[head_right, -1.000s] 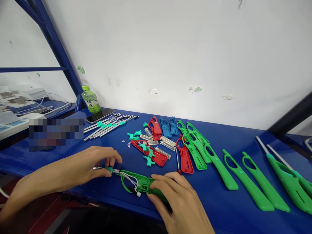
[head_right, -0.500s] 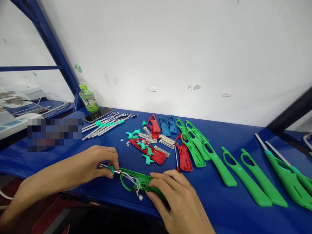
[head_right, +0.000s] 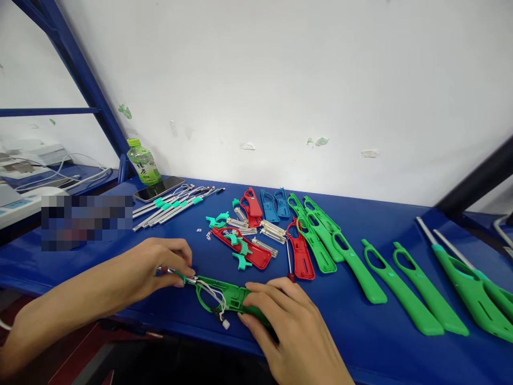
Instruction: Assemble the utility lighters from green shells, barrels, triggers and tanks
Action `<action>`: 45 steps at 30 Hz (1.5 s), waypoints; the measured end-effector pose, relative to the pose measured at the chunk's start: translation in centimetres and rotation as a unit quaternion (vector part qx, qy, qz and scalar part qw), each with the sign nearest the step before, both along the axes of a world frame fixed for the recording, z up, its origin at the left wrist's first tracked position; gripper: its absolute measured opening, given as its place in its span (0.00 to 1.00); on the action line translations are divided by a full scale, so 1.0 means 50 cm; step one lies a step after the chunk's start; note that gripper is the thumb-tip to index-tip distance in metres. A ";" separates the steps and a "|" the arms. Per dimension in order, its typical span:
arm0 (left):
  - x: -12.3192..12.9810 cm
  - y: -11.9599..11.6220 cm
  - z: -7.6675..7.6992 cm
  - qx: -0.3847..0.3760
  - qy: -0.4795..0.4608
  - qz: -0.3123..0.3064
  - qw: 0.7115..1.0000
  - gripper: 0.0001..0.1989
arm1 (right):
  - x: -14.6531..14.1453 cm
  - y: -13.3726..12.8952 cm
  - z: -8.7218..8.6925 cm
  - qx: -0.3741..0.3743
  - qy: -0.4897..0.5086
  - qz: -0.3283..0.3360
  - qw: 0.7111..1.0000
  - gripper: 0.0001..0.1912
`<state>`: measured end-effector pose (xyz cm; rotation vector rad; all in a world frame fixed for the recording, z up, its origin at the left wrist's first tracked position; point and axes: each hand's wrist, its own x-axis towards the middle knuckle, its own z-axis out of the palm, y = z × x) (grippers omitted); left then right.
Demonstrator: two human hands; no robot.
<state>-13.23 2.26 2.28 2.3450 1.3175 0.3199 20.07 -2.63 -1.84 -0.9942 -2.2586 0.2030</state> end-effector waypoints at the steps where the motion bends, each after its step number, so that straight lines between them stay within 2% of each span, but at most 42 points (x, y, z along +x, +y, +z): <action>1: -0.001 -0.004 0.000 0.001 -0.001 0.002 1.000 0.06 | 0.001 0.000 -0.001 -0.001 -0.001 0.000 1.000 0.14; 6: 0.008 -0.030 0.018 0.003 0.000 0.014 1.000 0.10 | 0.001 0.001 -0.003 -0.007 -0.001 -0.001 1.000 0.12; 9: 0.018 -0.029 0.024 -0.008 -0.001 0.013 1.000 0.12 | 0.001 0.001 0.000 -0.008 -0.001 0.001 1.000 0.13; 16: 0.019 -0.007 0.022 -0.019 0.004 0.010 1.000 0.04 | 0.003 0.002 0.002 0.008 0.003 0.005 1.000 0.13; 22: 0.026 -0.006 0.033 -0.016 0.009 0.023 1.000 0.07 | 0.001 0.003 0.003 0.011 0.007 0.001 1.000 0.14; 32: 0.030 -0.016 0.023 0.003 0.004 0.025 1.000 0.08 | 0.000 0.001 0.002 0.010 0.007 0.004 1.000 0.13; 45: 0.045 -0.025 0.027 0.011 0.004 0.032 0.999 0.09 | 0.000 0.002 0.006 0.009 0.011 0.003 1.000 0.14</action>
